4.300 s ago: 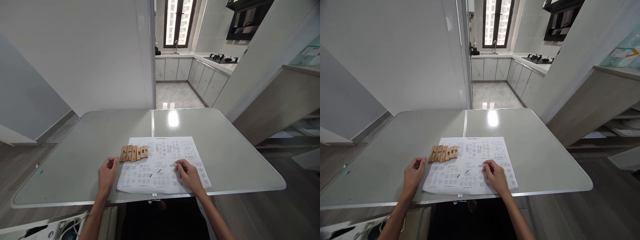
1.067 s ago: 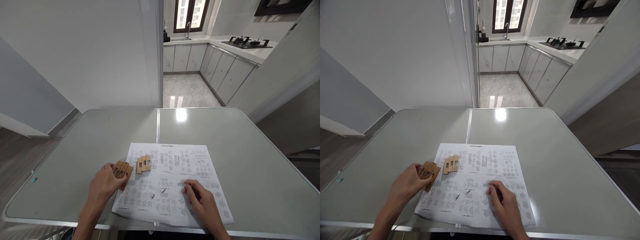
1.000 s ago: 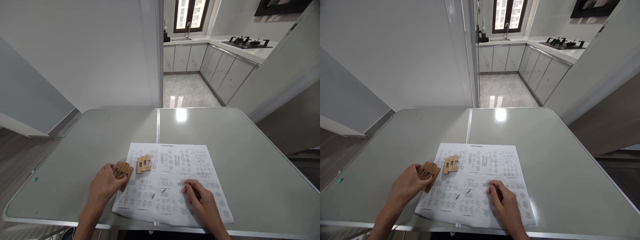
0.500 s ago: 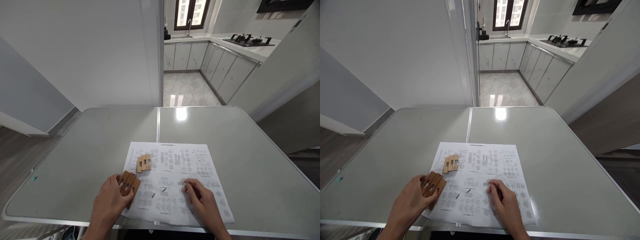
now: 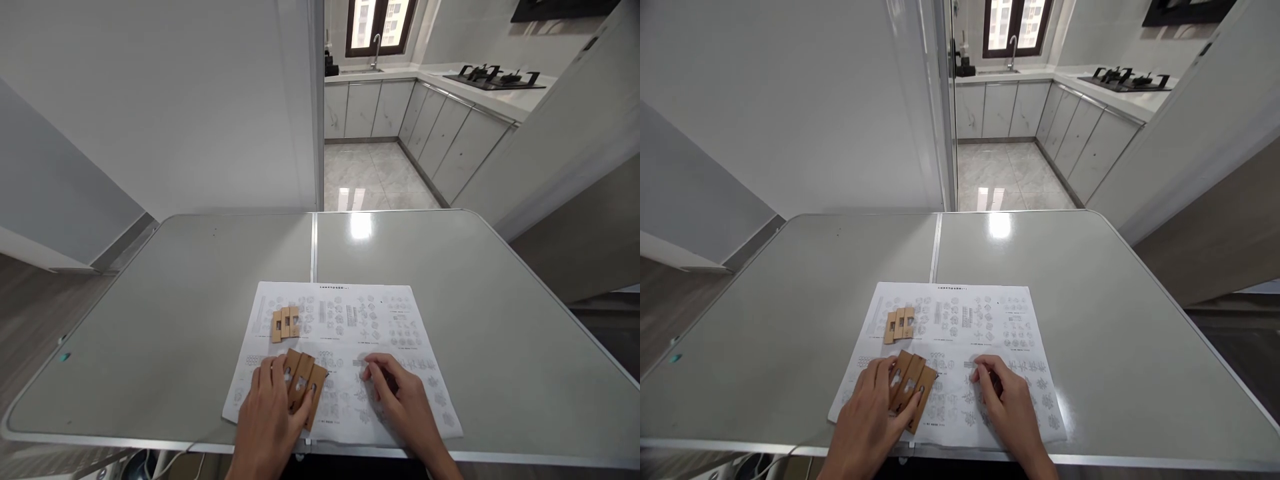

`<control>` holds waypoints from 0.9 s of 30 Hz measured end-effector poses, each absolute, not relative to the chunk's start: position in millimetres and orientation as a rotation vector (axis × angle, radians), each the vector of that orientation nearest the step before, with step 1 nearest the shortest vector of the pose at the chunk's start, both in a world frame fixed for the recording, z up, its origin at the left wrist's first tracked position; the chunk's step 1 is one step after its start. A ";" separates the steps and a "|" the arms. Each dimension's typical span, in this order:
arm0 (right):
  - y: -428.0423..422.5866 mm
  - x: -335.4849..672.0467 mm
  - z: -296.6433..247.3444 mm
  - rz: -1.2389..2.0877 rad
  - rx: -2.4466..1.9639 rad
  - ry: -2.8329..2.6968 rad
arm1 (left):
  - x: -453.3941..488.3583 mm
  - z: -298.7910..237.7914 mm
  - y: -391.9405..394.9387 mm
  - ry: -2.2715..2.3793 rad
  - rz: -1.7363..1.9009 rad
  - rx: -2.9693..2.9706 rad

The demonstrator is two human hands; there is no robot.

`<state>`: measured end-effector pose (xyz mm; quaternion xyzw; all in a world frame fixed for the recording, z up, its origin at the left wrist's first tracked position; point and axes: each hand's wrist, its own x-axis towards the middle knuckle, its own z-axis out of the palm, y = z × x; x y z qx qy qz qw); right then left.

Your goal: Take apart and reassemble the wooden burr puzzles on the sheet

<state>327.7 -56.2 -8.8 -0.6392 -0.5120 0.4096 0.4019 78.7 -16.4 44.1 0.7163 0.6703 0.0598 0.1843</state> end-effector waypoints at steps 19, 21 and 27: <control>-75.8 310.1 15.9 0.904 -1.744 -1.594 | 108.6 25.6 -23.1 1.600 0.482 2.131; -76.5 306.2 15.6 0.899 -1.778 -1.619 | 104.9 25.2 -22.3 1.602 0.464 2.128; -74.6 299.9 13.4 0.876 -1.790 -1.660 | 102.2 25.5 -21.0 1.568 0.431 2.086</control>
